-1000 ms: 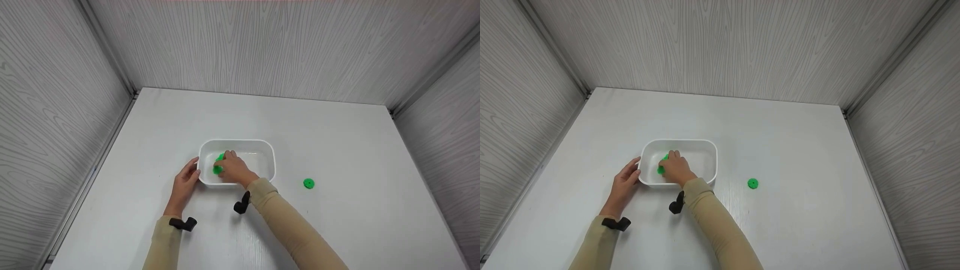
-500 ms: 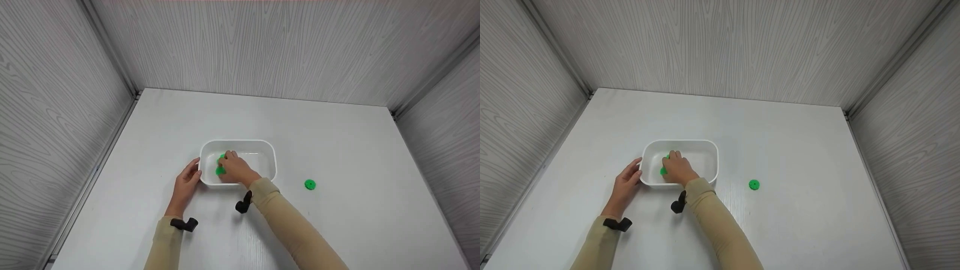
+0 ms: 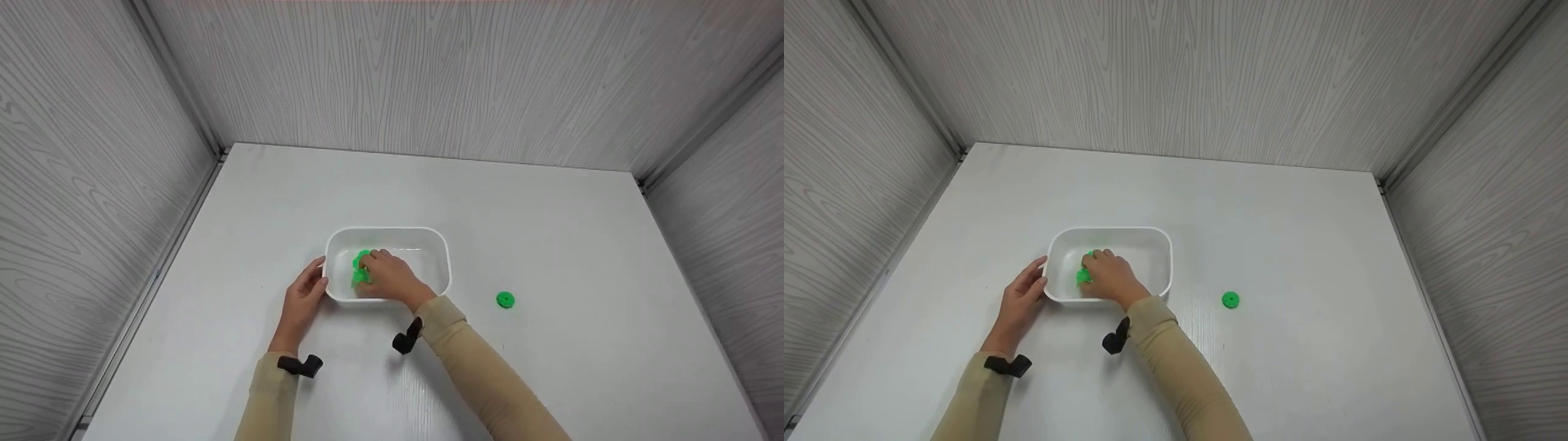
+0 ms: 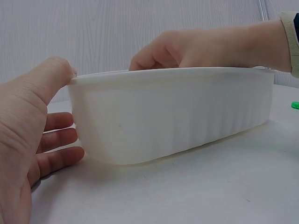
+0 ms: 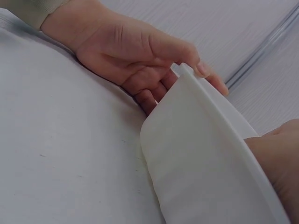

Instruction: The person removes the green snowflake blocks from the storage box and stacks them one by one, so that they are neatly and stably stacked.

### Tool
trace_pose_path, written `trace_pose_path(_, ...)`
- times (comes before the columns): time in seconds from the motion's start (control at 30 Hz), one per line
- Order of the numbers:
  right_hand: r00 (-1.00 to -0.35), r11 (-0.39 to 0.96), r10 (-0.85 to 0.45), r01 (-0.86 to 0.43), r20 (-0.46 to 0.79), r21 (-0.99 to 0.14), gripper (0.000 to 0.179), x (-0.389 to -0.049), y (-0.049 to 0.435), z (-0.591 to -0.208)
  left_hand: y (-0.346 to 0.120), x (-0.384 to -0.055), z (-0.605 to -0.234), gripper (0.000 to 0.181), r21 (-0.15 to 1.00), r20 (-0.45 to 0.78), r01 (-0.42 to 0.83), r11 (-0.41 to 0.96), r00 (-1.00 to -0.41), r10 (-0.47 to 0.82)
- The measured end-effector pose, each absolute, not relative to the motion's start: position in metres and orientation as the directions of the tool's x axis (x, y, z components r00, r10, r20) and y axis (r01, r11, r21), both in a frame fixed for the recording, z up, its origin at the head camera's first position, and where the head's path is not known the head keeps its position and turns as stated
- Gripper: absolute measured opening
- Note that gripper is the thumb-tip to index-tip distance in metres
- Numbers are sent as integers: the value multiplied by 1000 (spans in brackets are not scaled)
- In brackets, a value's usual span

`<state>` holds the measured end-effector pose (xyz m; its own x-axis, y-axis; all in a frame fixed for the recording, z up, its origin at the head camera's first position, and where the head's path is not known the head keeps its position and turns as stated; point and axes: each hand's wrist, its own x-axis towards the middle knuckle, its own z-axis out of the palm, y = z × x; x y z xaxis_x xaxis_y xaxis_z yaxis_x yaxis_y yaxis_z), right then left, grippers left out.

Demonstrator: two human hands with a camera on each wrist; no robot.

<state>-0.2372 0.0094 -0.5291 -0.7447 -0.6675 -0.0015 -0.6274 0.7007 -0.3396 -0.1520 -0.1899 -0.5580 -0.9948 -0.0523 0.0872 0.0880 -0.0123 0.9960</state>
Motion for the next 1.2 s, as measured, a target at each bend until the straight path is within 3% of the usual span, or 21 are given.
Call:
trace_pose_path(0.17,-747,668,-655,-644,117,-373,29,-234,20,-527,-190,-152,-557,47,998,57,59,-27,-997,-48)
trace_pose_path(0.4,-747,648,-646,-645,155,-406,26,-231,34,-521,-191,-152,-558,46,998,70,70,-3,-996,-61)
trace_pose_path(0.73,-712,581,-626,-698,317,-419,25,-225,53,-520,-189,-152,-557,46,998,67,67,3,-996,-58)
trace_pose_path(1.2,-727,583,-555,-687,404,-435,25,-220,86,-513,-193,-162,-581,44,999,49,50,-5,-994,-100)
